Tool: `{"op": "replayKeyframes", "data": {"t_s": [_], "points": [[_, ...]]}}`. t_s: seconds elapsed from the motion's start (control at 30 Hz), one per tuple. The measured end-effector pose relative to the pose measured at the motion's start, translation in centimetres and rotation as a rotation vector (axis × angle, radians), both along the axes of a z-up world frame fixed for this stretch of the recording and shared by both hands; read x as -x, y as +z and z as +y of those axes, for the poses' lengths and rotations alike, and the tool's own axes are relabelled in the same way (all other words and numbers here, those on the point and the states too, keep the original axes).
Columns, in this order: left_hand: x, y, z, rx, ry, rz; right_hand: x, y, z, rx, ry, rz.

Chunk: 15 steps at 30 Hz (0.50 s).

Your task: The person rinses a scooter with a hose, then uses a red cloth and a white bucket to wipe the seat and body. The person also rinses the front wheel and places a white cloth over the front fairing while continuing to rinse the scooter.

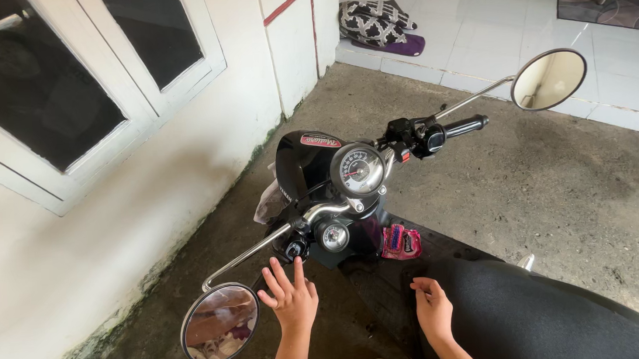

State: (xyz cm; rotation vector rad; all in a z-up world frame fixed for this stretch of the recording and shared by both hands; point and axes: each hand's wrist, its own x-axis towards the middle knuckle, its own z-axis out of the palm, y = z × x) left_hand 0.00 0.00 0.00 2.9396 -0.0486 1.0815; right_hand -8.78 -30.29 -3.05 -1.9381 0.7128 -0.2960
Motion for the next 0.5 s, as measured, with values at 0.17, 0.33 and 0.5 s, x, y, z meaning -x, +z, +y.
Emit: {"op": "replayKeyframes", "data": {"t_s": [0.17,0.33,0.5], "points": [[-0.2,0.0,0.0,-0.041,0.016,-0.03,-3.4,4.1,0.2,0.026,0.154,-0.198],[0.3,0.7,0.3,-0.086,-0.002,-0.103,-12.9,8.7,-0.7,-0.188,0.282,-0.312],[0.3,1.1,0.3,-0.115,0.043,-0.07,-22.7,10.8,-1.6,-0.643,0.269,-0.45]]}}
